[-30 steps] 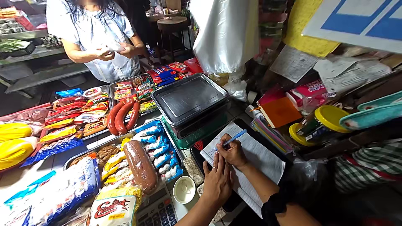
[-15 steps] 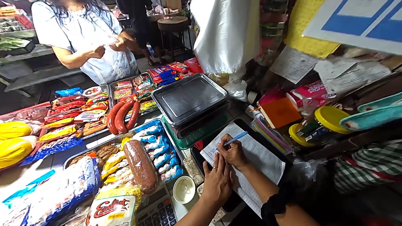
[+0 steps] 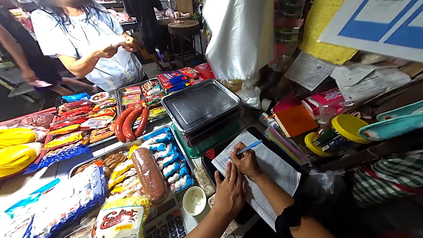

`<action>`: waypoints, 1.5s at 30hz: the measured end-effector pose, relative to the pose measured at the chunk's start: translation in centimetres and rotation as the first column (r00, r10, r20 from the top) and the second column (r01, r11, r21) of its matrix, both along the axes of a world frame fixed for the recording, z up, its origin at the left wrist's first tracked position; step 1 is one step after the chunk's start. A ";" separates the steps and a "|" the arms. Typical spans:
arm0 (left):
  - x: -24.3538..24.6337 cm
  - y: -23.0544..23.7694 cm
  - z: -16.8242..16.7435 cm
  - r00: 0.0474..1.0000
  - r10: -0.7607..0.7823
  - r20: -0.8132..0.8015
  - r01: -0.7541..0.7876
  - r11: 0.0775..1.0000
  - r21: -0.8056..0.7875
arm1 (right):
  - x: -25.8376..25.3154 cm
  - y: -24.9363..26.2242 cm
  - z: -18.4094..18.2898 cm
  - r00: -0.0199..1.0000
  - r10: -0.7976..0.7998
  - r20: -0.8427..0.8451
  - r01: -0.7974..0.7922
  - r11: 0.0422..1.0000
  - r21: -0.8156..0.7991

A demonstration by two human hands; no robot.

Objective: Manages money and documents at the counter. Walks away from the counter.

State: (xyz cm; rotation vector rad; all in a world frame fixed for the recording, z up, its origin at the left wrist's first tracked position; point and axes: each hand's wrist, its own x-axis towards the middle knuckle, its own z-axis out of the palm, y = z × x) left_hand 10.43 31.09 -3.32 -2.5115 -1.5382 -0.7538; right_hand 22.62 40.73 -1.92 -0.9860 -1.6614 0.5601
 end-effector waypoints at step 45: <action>0.5 -1.0 -0.3 0.999 0.007 -0.052 0.004 0.977 0.212 | -0.7 -1.6 0.2 0.985 0.151 -0.080 -0.158 0.984 -0.082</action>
